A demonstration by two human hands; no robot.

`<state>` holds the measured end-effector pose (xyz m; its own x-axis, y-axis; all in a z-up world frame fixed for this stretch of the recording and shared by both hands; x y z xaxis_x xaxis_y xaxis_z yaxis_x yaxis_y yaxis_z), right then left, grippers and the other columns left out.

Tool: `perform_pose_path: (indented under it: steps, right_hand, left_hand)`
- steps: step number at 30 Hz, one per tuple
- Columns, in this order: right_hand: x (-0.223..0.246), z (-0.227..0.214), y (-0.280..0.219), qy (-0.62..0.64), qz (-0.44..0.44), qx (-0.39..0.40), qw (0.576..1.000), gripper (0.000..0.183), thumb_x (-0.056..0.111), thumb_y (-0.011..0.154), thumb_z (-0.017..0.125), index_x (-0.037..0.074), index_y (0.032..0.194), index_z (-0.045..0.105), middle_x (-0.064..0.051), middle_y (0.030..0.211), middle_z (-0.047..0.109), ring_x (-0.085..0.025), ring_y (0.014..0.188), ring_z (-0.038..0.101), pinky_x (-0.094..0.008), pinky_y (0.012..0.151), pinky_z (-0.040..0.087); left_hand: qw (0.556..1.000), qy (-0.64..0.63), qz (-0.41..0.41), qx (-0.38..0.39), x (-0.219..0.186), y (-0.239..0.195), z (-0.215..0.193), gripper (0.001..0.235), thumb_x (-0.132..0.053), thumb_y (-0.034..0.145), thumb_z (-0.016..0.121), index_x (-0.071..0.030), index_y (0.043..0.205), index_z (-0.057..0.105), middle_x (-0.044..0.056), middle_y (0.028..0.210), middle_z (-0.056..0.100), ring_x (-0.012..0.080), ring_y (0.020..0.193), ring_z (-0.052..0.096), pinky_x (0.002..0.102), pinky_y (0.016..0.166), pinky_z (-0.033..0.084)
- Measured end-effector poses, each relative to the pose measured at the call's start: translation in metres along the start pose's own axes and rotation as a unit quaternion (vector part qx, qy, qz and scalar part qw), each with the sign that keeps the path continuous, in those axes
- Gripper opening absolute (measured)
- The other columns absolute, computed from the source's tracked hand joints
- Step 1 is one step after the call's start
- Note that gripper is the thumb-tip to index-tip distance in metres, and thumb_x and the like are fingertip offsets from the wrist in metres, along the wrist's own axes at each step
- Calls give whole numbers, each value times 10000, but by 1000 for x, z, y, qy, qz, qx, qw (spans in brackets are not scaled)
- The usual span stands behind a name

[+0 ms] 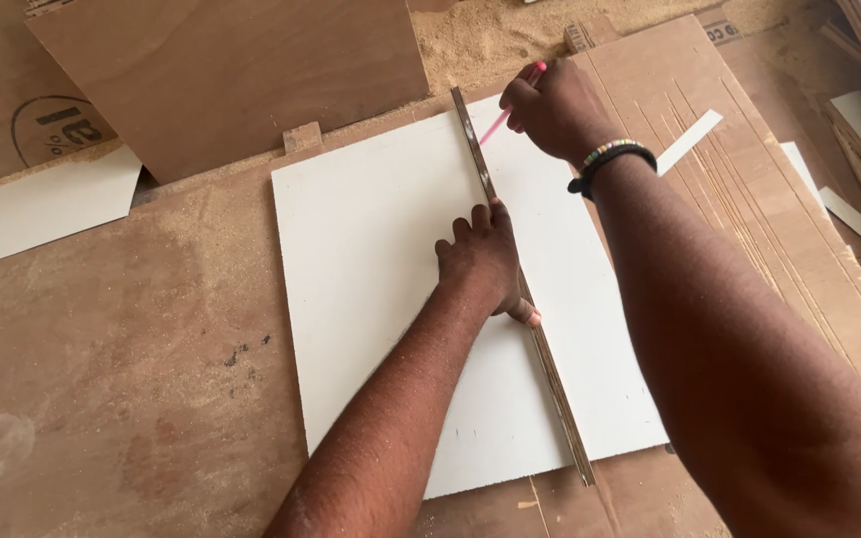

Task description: Measuring and marking lines on a white laminate board using a tape measure and a straight metal edge ruler.

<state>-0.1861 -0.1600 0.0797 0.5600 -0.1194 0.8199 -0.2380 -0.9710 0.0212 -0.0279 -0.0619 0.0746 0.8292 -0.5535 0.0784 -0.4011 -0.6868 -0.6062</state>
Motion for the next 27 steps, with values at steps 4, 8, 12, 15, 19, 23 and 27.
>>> perform_pose_path:
  steps: [4,8,12,15,19,23,27]
  right_hand:
    - [-3,-5,-3,-12,22,-4,1000,273,230,1049,532,47,1083,732,-95,969,774,-164,911,745,-377,877,593]
    - [-7,-4,-11,15,49,9,999,292,235,1077,515,32,1024,717,-99,926,744,-182,838,743,-382,838,632]
    - [6,-18,-19,1,-82,-28,996,224,207,999,599,31,987,737,-74,893,773,-164,818,738,-380,778,584]
    - [-13,-30,-44,-46,26,36,998,367,213,1080,488,40,907,761,-97,809,767,-189,723,724,-375,757,569]
    - [-16,-118,-128,53,-40,-60,996,315,231,1094,498,44,975,722,-68,894,741,-161,816,702,-361,784,572]
    - [-57,-177,-264,-112,135,3,985,338,315,1060,511,111,1022,777,-80,1130,786,-227,1181,631,-481,1030,427]
    - [-200,-212,-423,-105,185,19,977,392,328,1038,495,79,975,792,-94,1123,785,-244,1044,756,-468,992,583]
  left_hand:
    - [1000,5,1,3,-2,0,-1,1584,-706,590,923,30,1604,-45,223,1507,338,343,1343,447,511,1014,516]
    - [1000,10,-10,11,-3,0,-1,1589,-701,583,931,22,1604,-48,235,1534,314,356,1338,453,496,1016,524]
    - [1000,28,-5,3,-1,5,-1,1610,-730,571,915,28,1602,-61,219,1541,314,351,1339,455,494,1019,524]
    - [1000,22,-8,13,0,6,7,1616,-729,564,902,29,1621,-55,218,1540,345,347,1349,469,499,1030,530]
    - [999,-37,-4,-7,1,10,3,1609,-630,552,982,-3,1601,-64,186,1584,270,354,1406,382,525,1088,459]
    - [978,-188,-42,-80,10,6,8,1467,-631,633,999,-116,1587,10,230,1565,232,413,1414,295,563,1101,380]
    - [898,-336,-145,-244,31,6,60,913,-430,747,908,-52,1444,455,186,1448,553,335,1305,571,466,1062,523]
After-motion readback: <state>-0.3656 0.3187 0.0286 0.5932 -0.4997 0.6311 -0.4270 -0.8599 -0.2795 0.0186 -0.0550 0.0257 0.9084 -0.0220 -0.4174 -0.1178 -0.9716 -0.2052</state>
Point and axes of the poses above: each hand's wrist, its own y-axis towards the middle knuckle, its own z-axis out of the palm, x = y × z, the point moved 5 cm from there along y, towards the middle knuckle
